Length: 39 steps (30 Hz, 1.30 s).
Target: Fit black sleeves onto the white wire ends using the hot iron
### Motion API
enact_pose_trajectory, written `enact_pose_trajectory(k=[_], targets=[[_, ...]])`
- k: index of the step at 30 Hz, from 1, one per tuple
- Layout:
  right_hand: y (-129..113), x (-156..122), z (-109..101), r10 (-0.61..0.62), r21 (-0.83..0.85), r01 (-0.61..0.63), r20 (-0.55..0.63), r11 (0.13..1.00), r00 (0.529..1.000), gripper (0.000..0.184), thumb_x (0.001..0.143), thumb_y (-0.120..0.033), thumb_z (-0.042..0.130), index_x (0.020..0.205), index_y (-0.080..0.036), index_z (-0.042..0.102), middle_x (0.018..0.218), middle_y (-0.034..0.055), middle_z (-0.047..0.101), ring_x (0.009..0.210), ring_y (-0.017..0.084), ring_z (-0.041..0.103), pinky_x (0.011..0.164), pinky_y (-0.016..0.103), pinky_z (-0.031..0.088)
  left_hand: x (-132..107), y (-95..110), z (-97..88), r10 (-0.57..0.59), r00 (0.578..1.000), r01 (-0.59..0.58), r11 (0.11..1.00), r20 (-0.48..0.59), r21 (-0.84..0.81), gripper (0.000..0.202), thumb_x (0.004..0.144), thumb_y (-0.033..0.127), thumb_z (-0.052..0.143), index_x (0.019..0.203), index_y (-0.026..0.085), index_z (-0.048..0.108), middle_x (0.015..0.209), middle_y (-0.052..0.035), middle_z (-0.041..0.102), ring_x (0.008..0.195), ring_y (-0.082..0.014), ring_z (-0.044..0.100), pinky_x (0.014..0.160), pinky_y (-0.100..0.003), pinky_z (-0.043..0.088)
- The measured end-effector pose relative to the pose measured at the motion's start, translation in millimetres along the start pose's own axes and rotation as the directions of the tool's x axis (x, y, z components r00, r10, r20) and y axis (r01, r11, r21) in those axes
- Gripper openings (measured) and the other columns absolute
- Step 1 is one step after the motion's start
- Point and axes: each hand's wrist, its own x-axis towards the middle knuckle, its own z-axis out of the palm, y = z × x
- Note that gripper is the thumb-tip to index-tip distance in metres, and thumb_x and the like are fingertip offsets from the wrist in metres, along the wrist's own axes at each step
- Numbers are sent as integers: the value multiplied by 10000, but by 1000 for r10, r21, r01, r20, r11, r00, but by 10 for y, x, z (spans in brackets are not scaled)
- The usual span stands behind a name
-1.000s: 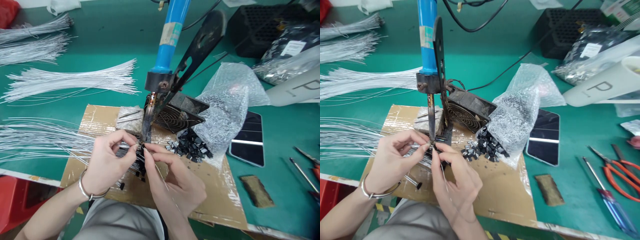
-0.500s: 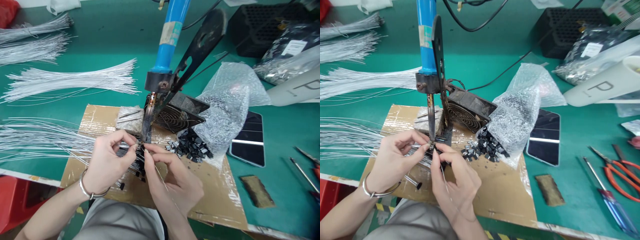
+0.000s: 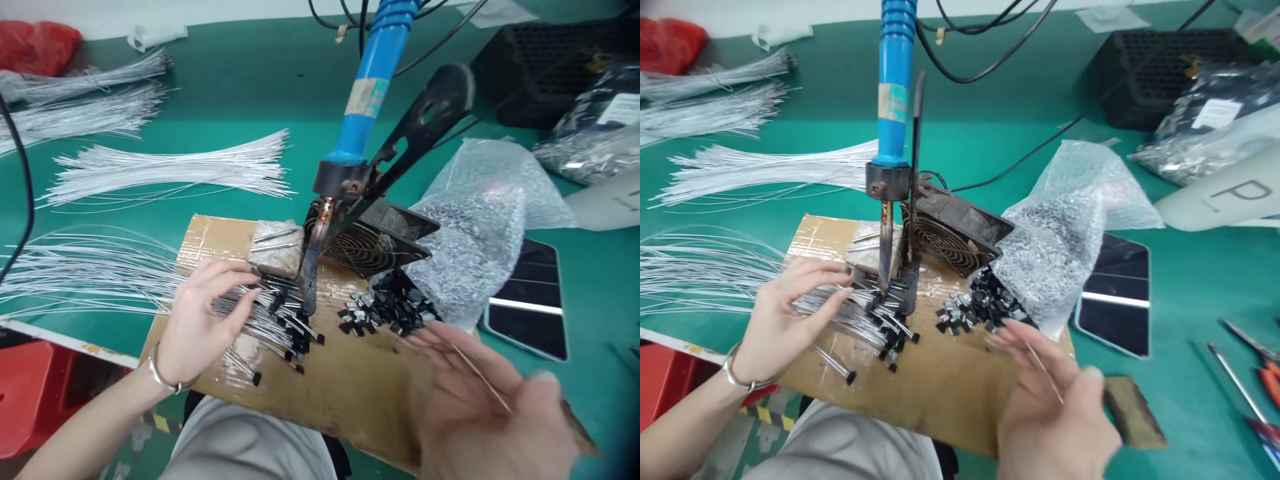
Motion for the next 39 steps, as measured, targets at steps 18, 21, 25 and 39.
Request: enact_pose_trajectory(k=[18, 21, 25, 39], targets=[[172, 120, 27, -9, -36, 4, -150, 999, 989, 391, 825, -513, 695, 611, -211, 822, 655, 162, 775, 456, 270, 692, 450, 464, 563, 1398, -1538, -191, -111, 989, 19, 743, 95, 670, 234, 916, 113, 446, 970, 85, 672, 1096, -294, 673, 1082, -406, 577, 931, -494, 349], [177, 114, 30, -32, -50, 27, -104, 998, 994, 365, 797, -517, 723, 598, -228, 822, 646, 164, 770, 457, 285, 693, 463, 490, 556, 1391, -1578, -256, -110, 989, 26, 778, 97, 627, 182, 928, 151, 483, 936, 126, 662, 1061, -232, 686, 1069, -369, 598, 960, -478, 369], [201, 141, -12, -45, -52, 42, -61, 998, 997, 356, 771, -513, 745, 589, -217, 824, 609, 162, 755, 444, 287, 692, 479, 494, 558, 1379, -1618, -435, -97, 995, 71, 848, 22, 525, 167, 917, 186, 497, 924, 160, 663, 1061, -223, 717, 1024, -365, 649, 913, -455, 428], [375, 378, -126, -110, -66, 117, 93, 991, 990, 507, 730, -712, 644, 522, -275, 794, 483, 166, 697, 326, 271, 639, 343, 438, 469, 888, -1245, -1071, -117, 932, 73, 988, -344, -138, 286, 884, 510, 729, 806, 237, 698, 760, 1, 710, 713, -171, 660, 743, -342, 574]])
